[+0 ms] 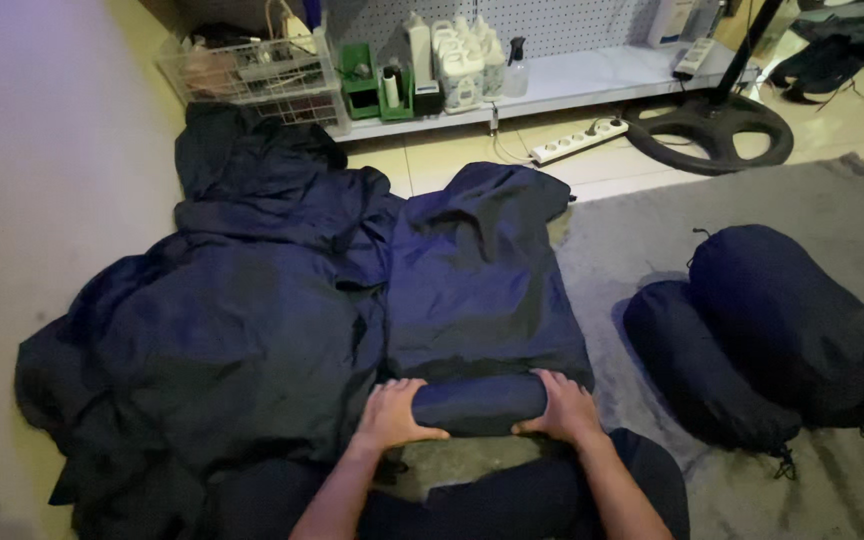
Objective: The person folds and rolls a large piece of dark fabric while sitting on the floor.
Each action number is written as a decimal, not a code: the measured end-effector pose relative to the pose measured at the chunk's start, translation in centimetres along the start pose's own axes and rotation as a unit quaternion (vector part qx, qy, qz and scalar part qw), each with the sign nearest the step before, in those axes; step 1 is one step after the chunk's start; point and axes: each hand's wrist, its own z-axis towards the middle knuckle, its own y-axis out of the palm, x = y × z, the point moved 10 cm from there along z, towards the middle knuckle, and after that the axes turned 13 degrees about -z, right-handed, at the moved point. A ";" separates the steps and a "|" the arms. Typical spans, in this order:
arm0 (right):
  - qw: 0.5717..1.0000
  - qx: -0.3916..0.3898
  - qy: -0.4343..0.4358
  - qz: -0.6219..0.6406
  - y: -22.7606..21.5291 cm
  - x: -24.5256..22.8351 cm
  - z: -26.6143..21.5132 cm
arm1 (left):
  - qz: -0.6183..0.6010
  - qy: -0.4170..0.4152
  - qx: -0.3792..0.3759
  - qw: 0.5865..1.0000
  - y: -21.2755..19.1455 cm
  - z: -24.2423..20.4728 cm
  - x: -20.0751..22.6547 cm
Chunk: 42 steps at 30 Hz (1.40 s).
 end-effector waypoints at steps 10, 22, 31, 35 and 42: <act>0.921 0.292 -0.258 -0.022 -4.7 -8.0 -4.9 | -0.050 -0.078 0.032 0.995 -0.2 -0.8 -2.0; 0.977 0.067 0.127 0.157 -1.3 0.6 1.0 | -0.320 -0.253 0.205 0.890 -0.4 -1.6 -7.3; 0.923 0.161 0.271 0.220 -0.6 4.2 0.5 | -0.389 -0.314 0.302 0.812 -0.9 -3.8 -7.9; 0.909 0.099 0.299 0.275 0.3 5.5 0.3 | -0.278 -0.323 0.256 0.868 -0.1 -2.4 -8.0; 0.916 0.094 0.280 0.270 0.7 4.5 0.3 | -0.287 -0.303 0.279 0.865 1.5 -1.5 -8.1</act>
